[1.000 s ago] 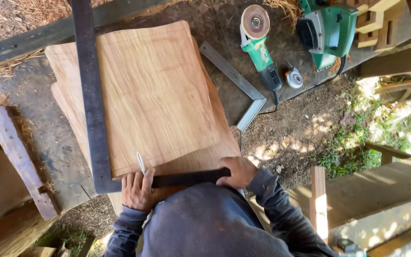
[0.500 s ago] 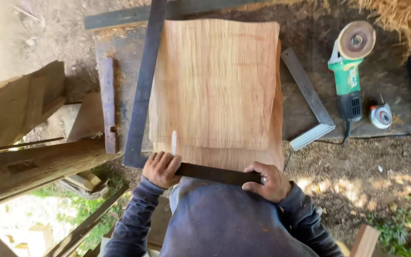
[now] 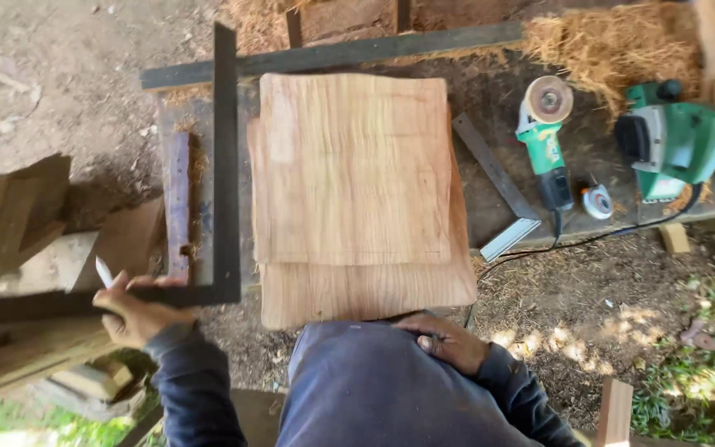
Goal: The person uses a large L-square and a pencil to draw straight lines on a stack of wooden planks. They then use a smaller ruler to draw additional lines on the wood. Finally, they pick up and arrange several curved wooden pieces on the workbench.
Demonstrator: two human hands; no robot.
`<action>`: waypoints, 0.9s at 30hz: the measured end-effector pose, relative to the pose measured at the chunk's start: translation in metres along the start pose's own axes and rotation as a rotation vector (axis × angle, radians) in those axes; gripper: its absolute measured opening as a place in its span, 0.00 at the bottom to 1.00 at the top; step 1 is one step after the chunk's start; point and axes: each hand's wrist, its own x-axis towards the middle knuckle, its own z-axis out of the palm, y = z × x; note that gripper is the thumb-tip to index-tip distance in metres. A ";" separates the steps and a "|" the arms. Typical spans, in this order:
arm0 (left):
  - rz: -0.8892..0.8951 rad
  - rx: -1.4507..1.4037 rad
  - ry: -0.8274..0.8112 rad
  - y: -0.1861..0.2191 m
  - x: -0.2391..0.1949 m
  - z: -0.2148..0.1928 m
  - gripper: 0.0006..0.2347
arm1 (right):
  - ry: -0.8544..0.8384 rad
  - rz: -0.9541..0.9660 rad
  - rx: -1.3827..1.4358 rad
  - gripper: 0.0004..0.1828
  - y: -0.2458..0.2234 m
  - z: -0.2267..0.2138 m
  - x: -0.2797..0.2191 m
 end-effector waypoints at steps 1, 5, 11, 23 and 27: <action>-0.066 -0.049 0.082 -0.011 0.013 -0.017 0.14 | 0.044 0.146 -0.172 0.33 0.015 0.001 -0.003; -0.057 -0.029 0.193 -0.078 0.051 -0.118 0.11 | 0.198 0.386 -0.568 0.26 0.021 0.024 -0.026; -0.210 0.487 0.228 -0.127 0.051 -0.164 0.14 | 0.336 0.497 -0.509 0.28 0.030 0.049 -0.034; -1.102 0.279 0.098 -0.246 0.114 -0.288 0.17 | 0.319 0.376 -0.561 0.29 0.055 0.040 -0.006; -1.173 0.213 0.098 -0.261 0.099 -0.286 0.15 | 0.311 0.377 -0.499 0.29 0.041 0.025 -0.006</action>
